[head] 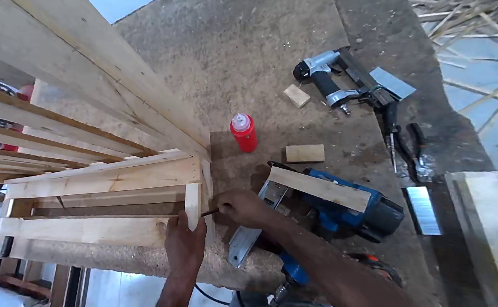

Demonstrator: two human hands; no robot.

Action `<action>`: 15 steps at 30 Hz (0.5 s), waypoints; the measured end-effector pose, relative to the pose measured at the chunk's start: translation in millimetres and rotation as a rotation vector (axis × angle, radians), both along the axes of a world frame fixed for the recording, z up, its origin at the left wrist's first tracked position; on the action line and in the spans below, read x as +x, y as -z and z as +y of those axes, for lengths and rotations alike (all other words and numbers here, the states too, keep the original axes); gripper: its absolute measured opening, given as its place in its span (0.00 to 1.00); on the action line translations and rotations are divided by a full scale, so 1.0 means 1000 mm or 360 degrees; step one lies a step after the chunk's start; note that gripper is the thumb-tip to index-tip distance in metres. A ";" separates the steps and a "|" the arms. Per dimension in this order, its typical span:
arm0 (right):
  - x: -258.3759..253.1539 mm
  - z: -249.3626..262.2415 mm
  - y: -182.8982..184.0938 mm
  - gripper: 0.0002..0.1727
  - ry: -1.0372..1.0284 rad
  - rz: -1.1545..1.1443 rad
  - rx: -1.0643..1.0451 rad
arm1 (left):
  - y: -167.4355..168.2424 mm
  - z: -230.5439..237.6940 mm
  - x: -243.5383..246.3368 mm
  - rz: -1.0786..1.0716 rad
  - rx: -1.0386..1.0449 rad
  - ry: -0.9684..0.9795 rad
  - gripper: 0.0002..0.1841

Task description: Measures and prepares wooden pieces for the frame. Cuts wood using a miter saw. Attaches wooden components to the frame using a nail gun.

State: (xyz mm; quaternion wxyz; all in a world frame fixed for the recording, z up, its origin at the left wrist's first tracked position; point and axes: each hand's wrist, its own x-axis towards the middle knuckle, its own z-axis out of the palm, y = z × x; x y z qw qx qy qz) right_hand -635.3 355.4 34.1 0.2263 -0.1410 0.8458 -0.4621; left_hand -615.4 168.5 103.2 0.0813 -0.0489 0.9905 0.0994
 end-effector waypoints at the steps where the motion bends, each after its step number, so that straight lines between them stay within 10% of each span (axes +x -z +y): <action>1: -0.001 -0.004 -0.001 0.16 0.0007 -0.0002 0.0031 | 0.000 0.000 0.000 -0.0001 0.0003 -0.0011 0.29; 8: 0.017 0.007 0.001 0.14 0.0103 0.0149 0.0013 | -0.001 0.001 0.001 0.0014 -0.0046 0.0032 0.28; 15: 0.155 0.113 -0.082 0.10 0.0804 0.0268 0.0398 | -0.014 -0.012 0.000 -0.0206 0.0264 0.0038 0.30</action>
